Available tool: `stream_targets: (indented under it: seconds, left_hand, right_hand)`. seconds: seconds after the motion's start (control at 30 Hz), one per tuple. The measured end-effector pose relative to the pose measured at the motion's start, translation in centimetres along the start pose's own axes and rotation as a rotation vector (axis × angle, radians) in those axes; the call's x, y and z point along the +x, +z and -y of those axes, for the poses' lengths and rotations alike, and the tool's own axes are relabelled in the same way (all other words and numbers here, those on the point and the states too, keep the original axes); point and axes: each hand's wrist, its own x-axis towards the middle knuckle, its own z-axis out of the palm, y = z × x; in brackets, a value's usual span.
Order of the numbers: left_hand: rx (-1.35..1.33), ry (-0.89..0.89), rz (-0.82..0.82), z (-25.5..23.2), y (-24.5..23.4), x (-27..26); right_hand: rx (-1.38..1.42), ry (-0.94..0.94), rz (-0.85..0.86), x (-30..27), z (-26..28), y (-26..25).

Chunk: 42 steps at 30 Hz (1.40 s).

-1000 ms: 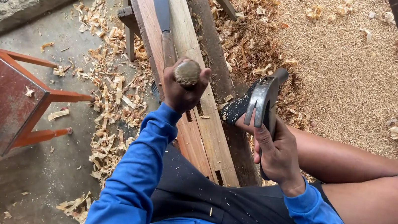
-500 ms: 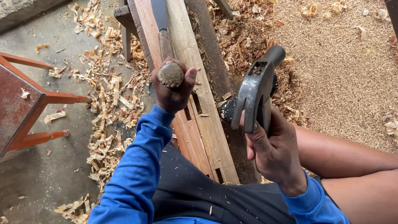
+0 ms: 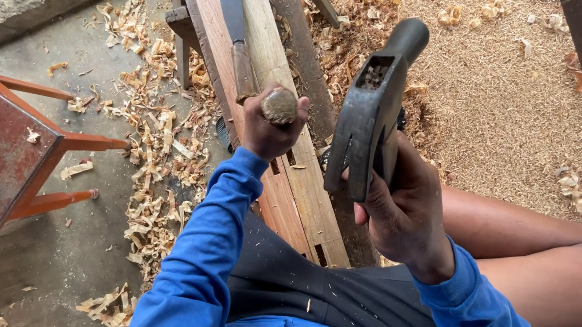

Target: Using a chisel and hammer to carve a hole into a wooden plank.

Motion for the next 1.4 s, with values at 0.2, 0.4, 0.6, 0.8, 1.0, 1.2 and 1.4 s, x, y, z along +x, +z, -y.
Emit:
stream_targets:
  seconds: [0.2, 0.4, 0.6, 0.8, 1.0, 1.2, 1.4]
  left_hand:
    - [0.026, 0.123, 0.096, 1.4, 1.0, 0.6]
    - [-0.075, -0.089, 0.028, 3.7, 1.8, 0.3]
    - [0.206, 0.018, 0.198, 7.6, 2.2, -1.9]
    - [-0.219, -0.175, 0.077, 1.5, 1.5, 0.3]
    - [0.028, -0.073, -0.029, 0.7, 2.0, -1.3]
    - [0.606, 0.197, -0.061, 8.1, 1.6, -4.1]
    - [0.023, -0.098, -0.085, 5.1, 0.5, 2.7]
  right_hand:
    - [-0.300, -0.070, 0.013, 4.2, -1.6, 0.0]
    - [-1.030, -0.012, 0.160, 5.9, -0.6, 0.4]
    - [-0.869, -0.056, 0.042, 4.8, -3.4, 0.4]
    - [-0.918, 0.110, 0.077, 0.8, -4.2, -2.3]
    - [-0.378, 0.328, -0.147, -4.3, -7.3, -3.0]
    - [-0.241, 0.455, -0.262, -5.3, -9.4, -4.1]
    - [-0.179, 0.456, -0.247, -4.6, -10.3, -3.8]
